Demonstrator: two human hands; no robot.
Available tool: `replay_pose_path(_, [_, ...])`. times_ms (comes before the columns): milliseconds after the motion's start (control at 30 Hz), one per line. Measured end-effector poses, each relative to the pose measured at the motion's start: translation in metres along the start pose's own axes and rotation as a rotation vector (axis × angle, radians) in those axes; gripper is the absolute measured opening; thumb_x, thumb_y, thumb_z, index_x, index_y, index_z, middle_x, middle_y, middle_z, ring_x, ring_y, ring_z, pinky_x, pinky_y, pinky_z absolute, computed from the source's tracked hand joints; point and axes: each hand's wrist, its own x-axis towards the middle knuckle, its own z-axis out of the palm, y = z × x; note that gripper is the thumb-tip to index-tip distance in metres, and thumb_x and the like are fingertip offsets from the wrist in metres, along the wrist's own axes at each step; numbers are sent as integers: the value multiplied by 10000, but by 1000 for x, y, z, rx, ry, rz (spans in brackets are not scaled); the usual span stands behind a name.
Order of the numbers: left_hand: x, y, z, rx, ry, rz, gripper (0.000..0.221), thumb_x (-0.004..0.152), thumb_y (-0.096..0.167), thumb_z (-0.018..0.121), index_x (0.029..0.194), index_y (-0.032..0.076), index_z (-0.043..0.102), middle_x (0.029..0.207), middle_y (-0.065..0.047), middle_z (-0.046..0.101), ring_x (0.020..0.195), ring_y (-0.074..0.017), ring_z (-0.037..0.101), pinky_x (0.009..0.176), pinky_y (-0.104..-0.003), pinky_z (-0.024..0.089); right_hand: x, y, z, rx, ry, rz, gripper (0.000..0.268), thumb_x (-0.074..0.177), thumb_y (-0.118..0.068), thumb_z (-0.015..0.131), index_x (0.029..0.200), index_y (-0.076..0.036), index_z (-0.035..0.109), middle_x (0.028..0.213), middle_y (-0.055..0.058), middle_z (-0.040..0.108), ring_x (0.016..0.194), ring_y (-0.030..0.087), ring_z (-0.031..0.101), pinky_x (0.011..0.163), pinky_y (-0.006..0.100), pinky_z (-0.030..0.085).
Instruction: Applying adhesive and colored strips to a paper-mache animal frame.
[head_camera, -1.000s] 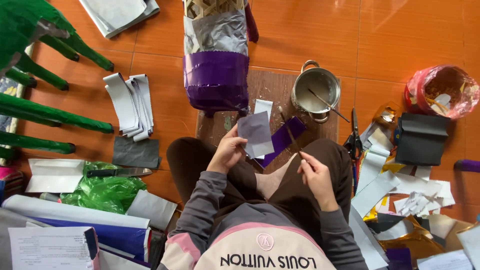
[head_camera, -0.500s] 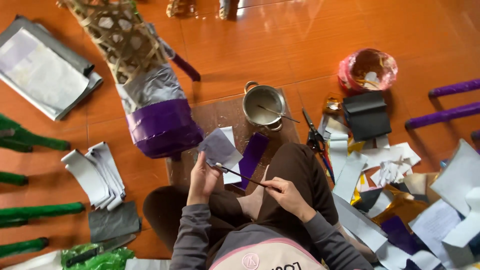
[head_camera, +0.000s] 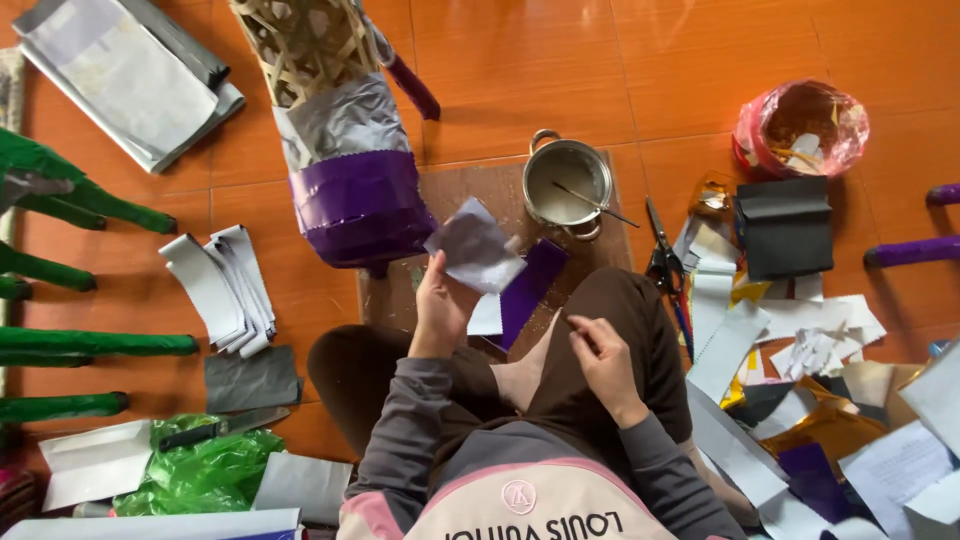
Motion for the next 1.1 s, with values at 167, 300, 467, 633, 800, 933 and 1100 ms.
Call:
replay_pose_path(167, [0, 1, -8, 51, 38, 17, 475, 1087, 311, 394, 1522, 125, 442, 1535, -123, 499, 1426, -343, 462, 1199, -551, 334, 10, -15, 3, -47, 159, -19, 256, 925, -21, 702, 1178, -49, 722, 911, 56, 628, 759, 146, 627, 684, 274, 513])
replay_pose_path(300, [-9, -1, -2, 148, 53, -48, 503, 1069, 279, 403, 1556, 155, 411, 1551, -82, 491, 1429, -300, 467, 1185, -517, 355, 24, -22, 8, -145, 162, -177, 277, 918, 5, 715, 1190, -45, 728, 939, 78, 625, 778, 166, 640, 682, 297, 523])
replay_pose_path(467, [-14, 5, -5, 198, 101, -51, 509, 1063, 284, 407, 1551, 141, 406, 1533, -97, 498, 1401, -305, 489, 1156, -520, 382, 36, -37, -2, -182, 188, -136, 273, 919, -4, 726, 1188, -49, 740, 907, 89, 616, 688, 194, 624, 626, 319, 510])
replay_pose_path(633, [-14, 6, -16, 259, 39, -48, 500, 1075, 263, 413, 1550, 110, 432, 1525, -104, 510, 1404, -299, 484, 1163, -506, 382, 43, -34, -9, -263, 138, -292, 252, 919, -16, 705, 1166, -49, 736, 915, 107, 621, 750, 256, 650, 659, 345, 520])
replay_pose_path(800, [-14, 10, -10, 214, 52, -69, 491, 1087, 284, 392, 1547, 119, 434, 1536, -96, 509, 1417, -297, 482, 1180, -500, 377, 56, -39, -15, -252, 138, -222, 259, 988, 2, 618, 1237, -6, 687, 902, 147, 640, 751, 302, 644, 675, 383, 516])
replay_pose_path(933, [-3, 14, -11, 158, 197, -136, 520, 1089, 386, 370, 1517, 105, 460, 1502, -123, 511, 1373, -326, 476, 1131, -541, 366, 27, -37, -2, -235, 13, -236, 266, 949, 6, 620, 1203, -21, 694, 862, 151, 640, 689, 284, 646, 629, 377, 516])
replay_pose_path(1100, [15, 16, -29, 5, 43, -35, 504, 1092, 378, 397, 1482, 71, 486, 1520, -107, 523, 1409, -334, 486, 1172, -542, 358, -4, -21, 3, -154, -152, -132, 324, 908, 21, 612, 1216, -26, 699, 832, 167, 642, 651, 293, 649, 589, 378, 524])
